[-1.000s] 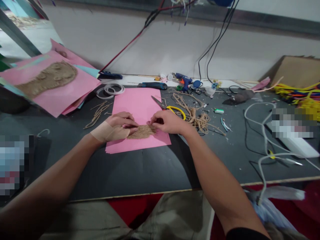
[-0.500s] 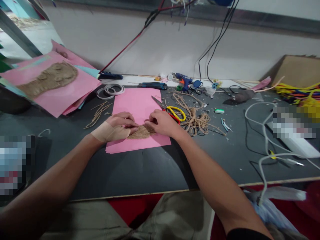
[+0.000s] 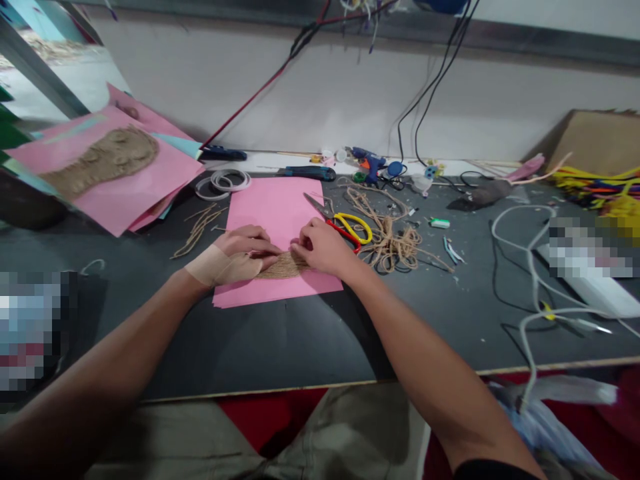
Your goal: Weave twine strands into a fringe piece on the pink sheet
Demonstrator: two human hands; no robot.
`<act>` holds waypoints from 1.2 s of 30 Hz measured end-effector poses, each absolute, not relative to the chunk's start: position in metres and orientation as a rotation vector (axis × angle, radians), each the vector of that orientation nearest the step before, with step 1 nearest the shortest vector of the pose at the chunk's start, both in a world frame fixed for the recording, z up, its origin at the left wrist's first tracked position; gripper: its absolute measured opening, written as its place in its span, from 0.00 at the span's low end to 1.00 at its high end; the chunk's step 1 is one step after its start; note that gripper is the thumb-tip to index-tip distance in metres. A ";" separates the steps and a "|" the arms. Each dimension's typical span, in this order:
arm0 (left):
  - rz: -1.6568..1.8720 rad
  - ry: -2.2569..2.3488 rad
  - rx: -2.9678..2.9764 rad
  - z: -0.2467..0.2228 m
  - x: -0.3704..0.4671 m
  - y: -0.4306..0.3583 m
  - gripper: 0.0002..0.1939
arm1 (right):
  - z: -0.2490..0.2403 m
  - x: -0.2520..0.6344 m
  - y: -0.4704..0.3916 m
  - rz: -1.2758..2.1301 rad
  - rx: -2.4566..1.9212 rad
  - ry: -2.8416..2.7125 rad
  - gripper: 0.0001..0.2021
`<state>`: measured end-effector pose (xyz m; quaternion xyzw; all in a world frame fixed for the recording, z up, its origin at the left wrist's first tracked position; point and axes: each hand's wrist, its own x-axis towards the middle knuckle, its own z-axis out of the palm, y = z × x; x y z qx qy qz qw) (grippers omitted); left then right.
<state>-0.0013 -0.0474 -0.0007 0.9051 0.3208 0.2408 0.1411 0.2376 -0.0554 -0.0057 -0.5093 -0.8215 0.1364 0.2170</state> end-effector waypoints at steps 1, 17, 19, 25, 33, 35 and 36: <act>0.697 0.932 2.613 -0.001 -0.002 -0.047 0.08 | -0.005 0.238 -0.055 0.385 -1.407 -2.272 0.10; 0.738 1.023 2.493 0.003 -0.016 -0.039 0.05 | -0.002 0.252 -0.051 0.516 -1.318 -2.300 0.02; 0.732 1.056 2.481 0.004 -0.017 -0.038 0.05 | -0.002 0.253 -0.050 0.530 -1.310 -2.296 0.02; 0.743 1.149 2.421 0.001 -0.019 -0.034 0.07 | -0.003 0.254 -0.049 0.531 -1.271 -2.300 0.01; 0.767 1.372 2.221 -0.001 -0.017 -0.030 0.03 | -0.002 0.253 -0.051 0.477 -1.266 -2.320 0.03; 0.763 1.399 2.136 0.000 -0.016 -0.031 0.04 | -0.002 0.252 -0.051 0.455 -1.281 -2.319 0.04; 0.752 1.397 2.101 0.001 -0.016 -0.032 0.04 | -0.002 0.252 -0.051 0.452 -1.288 -2.314 0.05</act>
